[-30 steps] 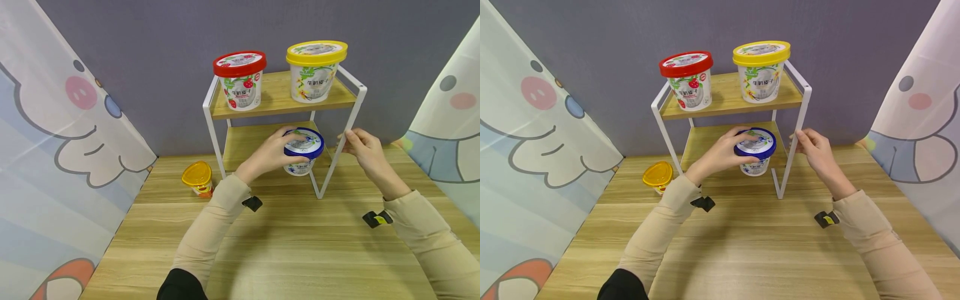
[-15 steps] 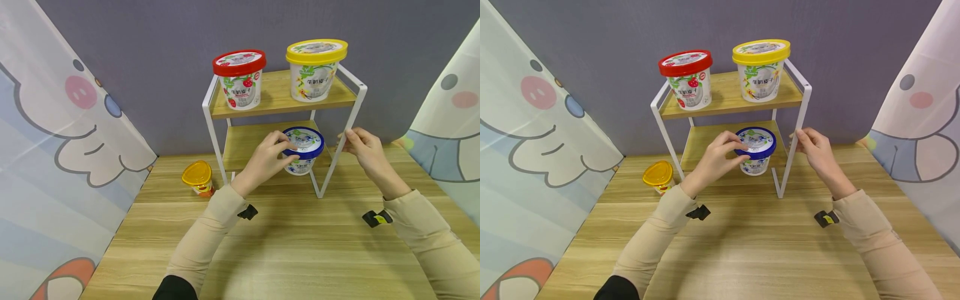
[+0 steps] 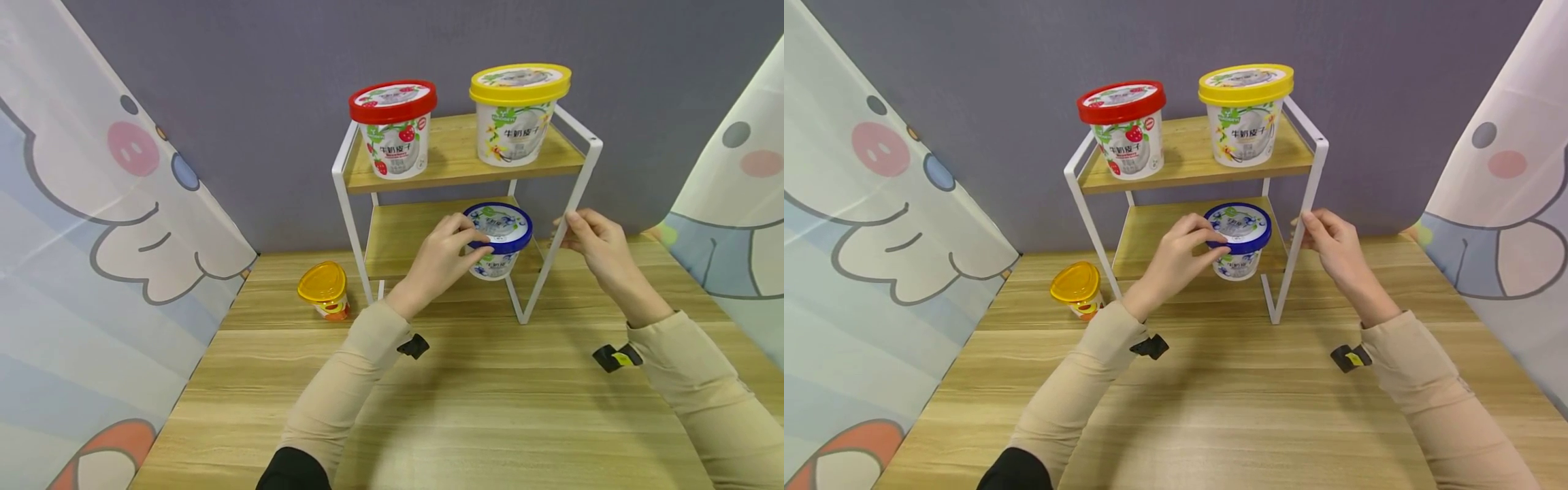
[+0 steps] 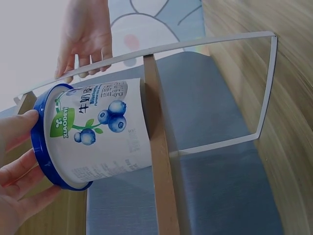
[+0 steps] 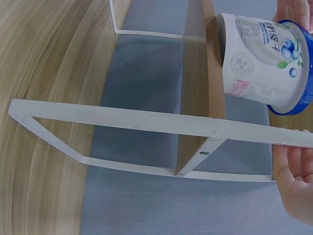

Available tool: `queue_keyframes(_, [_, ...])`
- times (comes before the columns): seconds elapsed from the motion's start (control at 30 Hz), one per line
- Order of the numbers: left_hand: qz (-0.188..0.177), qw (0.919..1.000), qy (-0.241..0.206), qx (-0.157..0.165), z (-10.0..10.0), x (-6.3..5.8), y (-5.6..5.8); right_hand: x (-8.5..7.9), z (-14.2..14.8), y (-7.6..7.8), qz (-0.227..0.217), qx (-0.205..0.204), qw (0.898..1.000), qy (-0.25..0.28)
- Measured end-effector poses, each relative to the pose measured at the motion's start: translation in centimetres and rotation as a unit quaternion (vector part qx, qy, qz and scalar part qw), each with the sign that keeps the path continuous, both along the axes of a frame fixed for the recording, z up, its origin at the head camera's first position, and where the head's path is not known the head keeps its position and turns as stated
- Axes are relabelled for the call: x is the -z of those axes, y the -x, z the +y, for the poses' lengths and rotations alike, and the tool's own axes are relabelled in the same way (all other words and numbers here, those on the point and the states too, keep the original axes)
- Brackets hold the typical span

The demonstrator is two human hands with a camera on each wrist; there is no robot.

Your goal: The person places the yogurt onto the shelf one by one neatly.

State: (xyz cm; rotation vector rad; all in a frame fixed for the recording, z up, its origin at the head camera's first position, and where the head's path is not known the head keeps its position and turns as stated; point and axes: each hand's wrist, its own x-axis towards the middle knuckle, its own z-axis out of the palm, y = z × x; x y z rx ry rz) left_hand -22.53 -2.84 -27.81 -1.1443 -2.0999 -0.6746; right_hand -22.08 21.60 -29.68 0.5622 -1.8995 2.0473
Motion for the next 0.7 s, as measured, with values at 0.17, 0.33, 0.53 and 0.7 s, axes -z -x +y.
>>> queue_keyframes(0.17, [-0.002,0.9999,-0.008,-0.008,0.4,0.2,0.4,0.0,0.0,0.0,0.000,0.002,1.000,0.002])
queue_keyframes(0.33, [-0.005,0.9998,-0.015,-0.012,0.7,0.3,0.8,0.1,0.0,0.1,0.000,0.003,1.000,0.001])
queue_keyframes(0.53, [-0.013,0.9996,-0.022,-0.013,0.9,0.5,1.1,0.1,0.1,0.0,-0.002,0.004,1.000,0.001])
queue_keyframes(0.7, [-0.019,0.9993,-0.028,-0.016,1.2,0.5,1.4,0.1,0.2,0.1,-0.004,-0.001,1.000,0.006])
